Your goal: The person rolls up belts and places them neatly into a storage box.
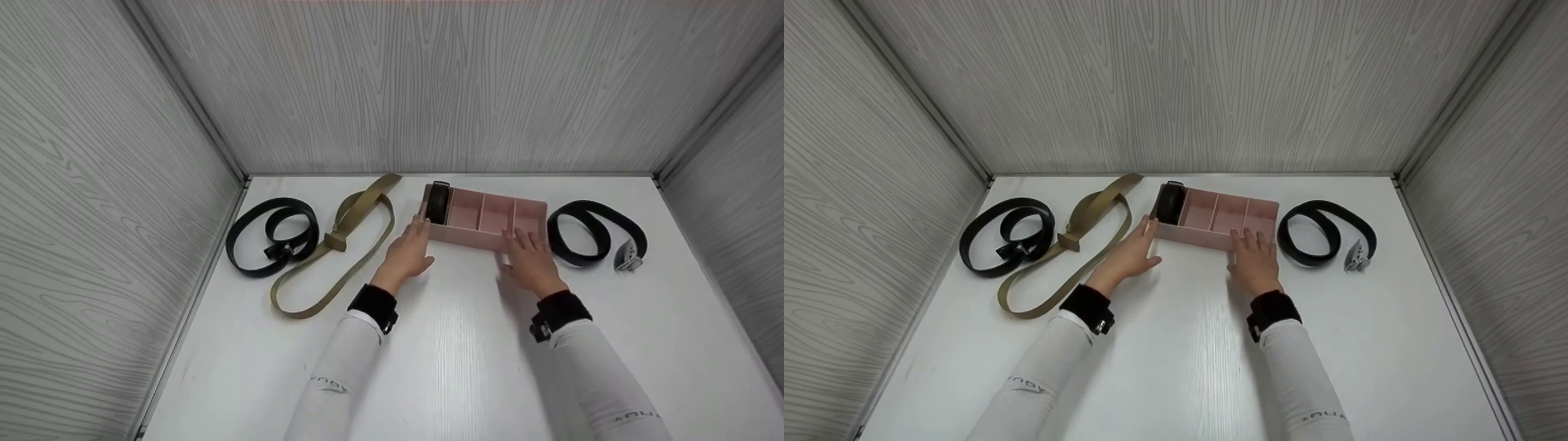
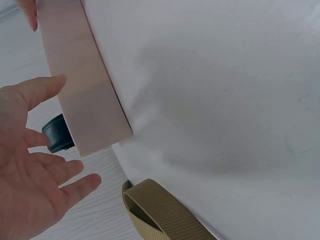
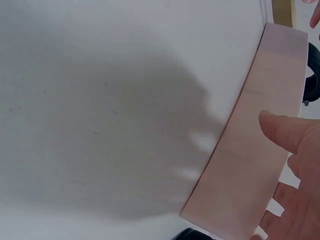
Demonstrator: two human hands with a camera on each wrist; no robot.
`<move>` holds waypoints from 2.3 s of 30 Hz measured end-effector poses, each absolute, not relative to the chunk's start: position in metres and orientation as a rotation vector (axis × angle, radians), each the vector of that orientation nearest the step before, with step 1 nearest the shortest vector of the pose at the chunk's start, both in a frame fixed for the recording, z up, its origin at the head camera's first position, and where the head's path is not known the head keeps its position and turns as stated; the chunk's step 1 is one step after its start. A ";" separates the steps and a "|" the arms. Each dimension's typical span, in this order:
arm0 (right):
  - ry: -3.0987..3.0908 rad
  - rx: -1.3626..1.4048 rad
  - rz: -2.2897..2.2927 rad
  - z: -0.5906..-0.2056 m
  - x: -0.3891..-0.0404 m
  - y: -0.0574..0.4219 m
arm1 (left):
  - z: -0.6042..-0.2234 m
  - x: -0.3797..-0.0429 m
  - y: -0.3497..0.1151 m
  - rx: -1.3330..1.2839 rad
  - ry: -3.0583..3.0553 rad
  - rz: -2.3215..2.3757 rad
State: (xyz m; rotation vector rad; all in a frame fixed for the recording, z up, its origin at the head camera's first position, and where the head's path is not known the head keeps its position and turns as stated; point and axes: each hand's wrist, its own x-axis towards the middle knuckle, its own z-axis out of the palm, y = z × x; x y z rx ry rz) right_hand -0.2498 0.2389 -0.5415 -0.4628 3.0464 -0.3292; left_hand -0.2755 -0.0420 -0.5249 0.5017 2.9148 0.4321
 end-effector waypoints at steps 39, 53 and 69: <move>2.736 -0.734 -0.494 -0.555 -0.164 0.187 | -0.565 -0.172 -0.055 0.595 3.034 0.106; 2.858 -1.023 -0.568 -0.564 -0.174 0.183 | -0.554 -0.167 -0.024 1.012 2.747 0.341; 2.875 -0.504 -0.571 -0.556 -0.196 0.271 | -0.557 -0.199 -0.092 1.251 2.775 0.134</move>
